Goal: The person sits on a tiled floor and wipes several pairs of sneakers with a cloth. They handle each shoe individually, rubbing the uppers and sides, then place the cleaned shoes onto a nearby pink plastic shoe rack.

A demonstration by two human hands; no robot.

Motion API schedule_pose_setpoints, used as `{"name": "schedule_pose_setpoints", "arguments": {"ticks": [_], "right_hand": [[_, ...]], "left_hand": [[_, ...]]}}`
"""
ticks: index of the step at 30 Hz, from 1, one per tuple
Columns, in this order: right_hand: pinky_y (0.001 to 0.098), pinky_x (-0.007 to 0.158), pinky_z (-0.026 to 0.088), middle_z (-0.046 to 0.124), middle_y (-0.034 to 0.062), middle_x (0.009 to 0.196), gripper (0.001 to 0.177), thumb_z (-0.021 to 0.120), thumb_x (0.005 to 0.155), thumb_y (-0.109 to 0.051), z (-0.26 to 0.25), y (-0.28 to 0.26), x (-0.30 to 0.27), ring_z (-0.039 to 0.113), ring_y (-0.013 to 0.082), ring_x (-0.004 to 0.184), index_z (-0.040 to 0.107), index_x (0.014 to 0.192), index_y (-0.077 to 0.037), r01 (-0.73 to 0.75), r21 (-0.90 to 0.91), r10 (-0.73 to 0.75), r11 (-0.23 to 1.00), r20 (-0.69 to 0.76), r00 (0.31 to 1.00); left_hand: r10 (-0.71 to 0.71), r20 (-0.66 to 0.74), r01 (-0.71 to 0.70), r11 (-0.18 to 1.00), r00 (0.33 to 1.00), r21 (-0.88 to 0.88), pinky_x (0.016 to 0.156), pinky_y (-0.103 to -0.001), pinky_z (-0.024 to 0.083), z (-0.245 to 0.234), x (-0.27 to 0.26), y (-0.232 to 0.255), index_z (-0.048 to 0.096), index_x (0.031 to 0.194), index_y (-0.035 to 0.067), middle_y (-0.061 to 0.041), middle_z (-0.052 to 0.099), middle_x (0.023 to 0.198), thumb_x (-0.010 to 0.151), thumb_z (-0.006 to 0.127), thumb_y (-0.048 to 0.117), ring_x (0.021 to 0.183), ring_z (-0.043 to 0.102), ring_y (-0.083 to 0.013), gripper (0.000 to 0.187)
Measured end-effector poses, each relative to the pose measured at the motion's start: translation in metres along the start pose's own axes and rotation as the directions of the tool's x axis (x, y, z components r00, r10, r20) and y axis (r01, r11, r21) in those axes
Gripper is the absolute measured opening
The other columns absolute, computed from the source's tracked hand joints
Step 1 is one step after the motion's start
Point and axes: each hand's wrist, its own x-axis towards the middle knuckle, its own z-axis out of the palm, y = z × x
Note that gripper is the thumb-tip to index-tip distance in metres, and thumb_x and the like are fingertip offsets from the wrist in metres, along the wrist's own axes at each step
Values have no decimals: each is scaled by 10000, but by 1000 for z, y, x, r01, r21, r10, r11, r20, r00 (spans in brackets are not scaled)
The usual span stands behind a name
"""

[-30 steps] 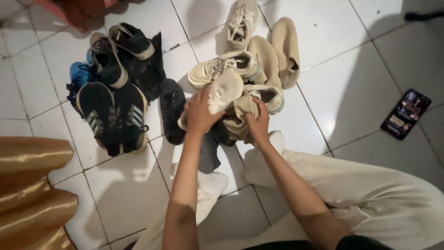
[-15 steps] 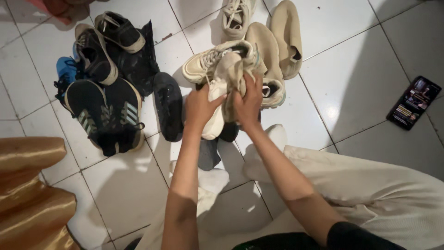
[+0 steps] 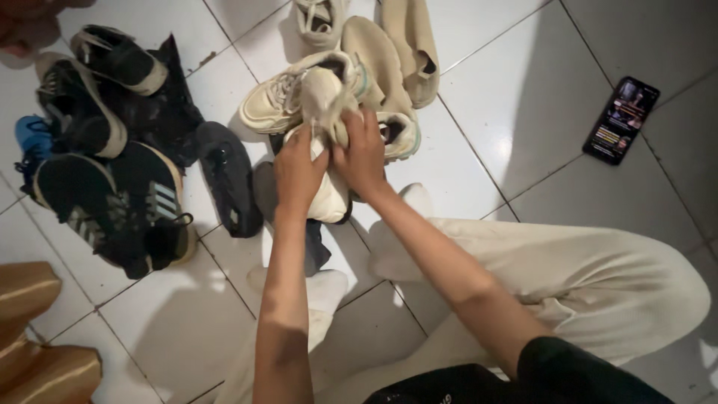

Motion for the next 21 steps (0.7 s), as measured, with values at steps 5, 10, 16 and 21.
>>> {"name": "schedule_pose_setpoints", "arguments": {"ticks": [5, 10, 16, 21], "right_hand": [[509, 951, 510, 560, 162, 1204, 444, 710, 810, -8, 1, 16, 75, 586, 419, 1148, 581, 1226, -98, 9, -175, 2, 985, 64, 998], [527, 839, 499, 540, 227, 1202, 504, 694, 755, -23, -9, 7, 66, 586, 458, 1051, 583, 1244, -72, -30, -60, 38, 998, 143, 989], [502, 831, 513, 578, 171, 1163, 426, 673, 813, -65, -21, 4, 34, 629, 416, 1015, 596, 1232, -78, -94, 34, 86, 995, 180, 980], [490, 824, 529, 585, 147, 1128, 404, 673, 802, -82, -20, -15, 9, 638, 417, 1001, 592, 1199, -87, -68, 106, 50, 992, 165, 985]], "left_hand": [[10, 96, -23, 991, 995, 132, 798, -522, 519, 16, 9, 13, 654, 1181, 60, -215, 697, 967, 856, 746, 139, 918, 669, -427, 347], [71, 49, -76, 993, 996, 90, 788, -516, 522, 12, 14, 9, 657, 1194, 54, -214, 704, 1003, 825, 726, 118, 922, 665, -426, 380], [-5, 88, -6, 993, 996, 115, 811, -523, 512, 16, 8, 1, 656, 1207, 43, -218, 709, 1035, 811, 703, 84, 954, 663, -436, 401], [-50, 11, 49, 996, 999, 70, 839, -518, 514, 17, 6, -9, 632, 1276, 24, -226, 710, 1084, 885, 703, 84, 998, 664, -437, 402]]}}
